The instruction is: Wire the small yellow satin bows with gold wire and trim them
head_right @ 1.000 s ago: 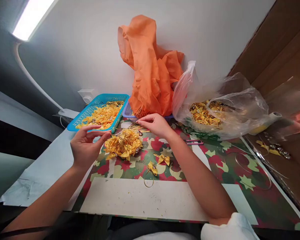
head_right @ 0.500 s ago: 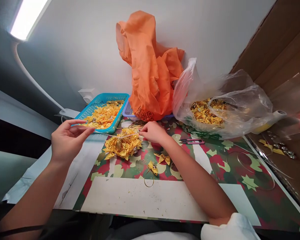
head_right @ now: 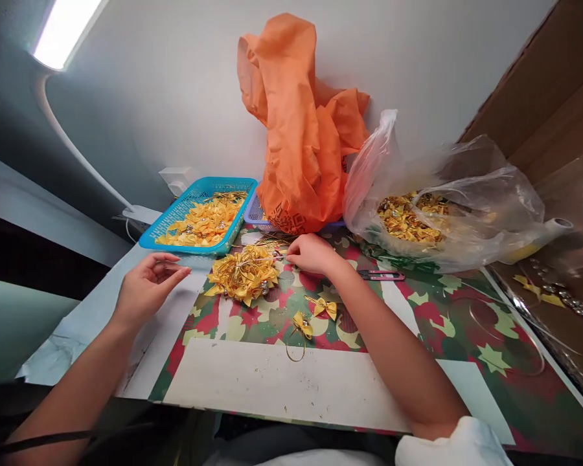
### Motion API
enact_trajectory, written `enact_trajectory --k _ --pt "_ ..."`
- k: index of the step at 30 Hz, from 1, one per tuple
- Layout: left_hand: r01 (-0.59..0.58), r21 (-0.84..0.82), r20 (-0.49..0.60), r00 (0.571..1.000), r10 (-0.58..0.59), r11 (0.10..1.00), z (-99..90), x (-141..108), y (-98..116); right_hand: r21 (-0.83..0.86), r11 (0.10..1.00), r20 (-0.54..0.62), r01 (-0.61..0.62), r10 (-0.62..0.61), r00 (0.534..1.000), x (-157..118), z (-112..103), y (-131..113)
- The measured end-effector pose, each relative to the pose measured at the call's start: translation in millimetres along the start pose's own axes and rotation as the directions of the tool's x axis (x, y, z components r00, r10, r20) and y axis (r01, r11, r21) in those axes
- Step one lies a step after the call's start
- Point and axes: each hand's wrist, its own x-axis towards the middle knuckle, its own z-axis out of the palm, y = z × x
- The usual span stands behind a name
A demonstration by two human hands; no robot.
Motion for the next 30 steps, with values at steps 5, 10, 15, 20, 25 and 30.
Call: enact_trajectory --k 5,10,15,20,25,30 --pt "-0.065 0.076 0.121 0.991 0.055 0.995 2.1 1.9 1.8 0.060 0.995 0.013 0.079 -0.080 0.997 0.8 4.4 -1.2" --pt "-0.127 0.210 0.169 0.981 0.092 0.969 -6.7 1.8 -0.4 0.250 0.966 0.040 0.073 -0.086 0.996 1.8 -1.2 6.9" --pt "-0.259 0.306 0.172 0.961 0.215 0.916 -19.5 3.3 -2.8 0.324 0.946 0.025 0.035 -0.046 0.999 5.6 -4.0 17.6" --pt "-0.264 0.339 0.151 0.963 0.224 0.903 -20.5 -0.4 -6.2 0.282 0.959 0.076 0.014 -0.037 0.996 6.0 -4.2 21.4" --pt "-0.253 0.345 0.123 0.967 0.223 0.904 -17.2 0.3 -9.0 0.272 0.962 0.085 -0.015 -0.008 0.996 6.5 -0.5 23.8" --pt "-0.204 0.350 0.242 0.962 0.122 0.914 -17.6 8.2 -8.3 0.245 0.969 0.095 -0.009 -0.015 0.995 5.7 1.7 20.4"
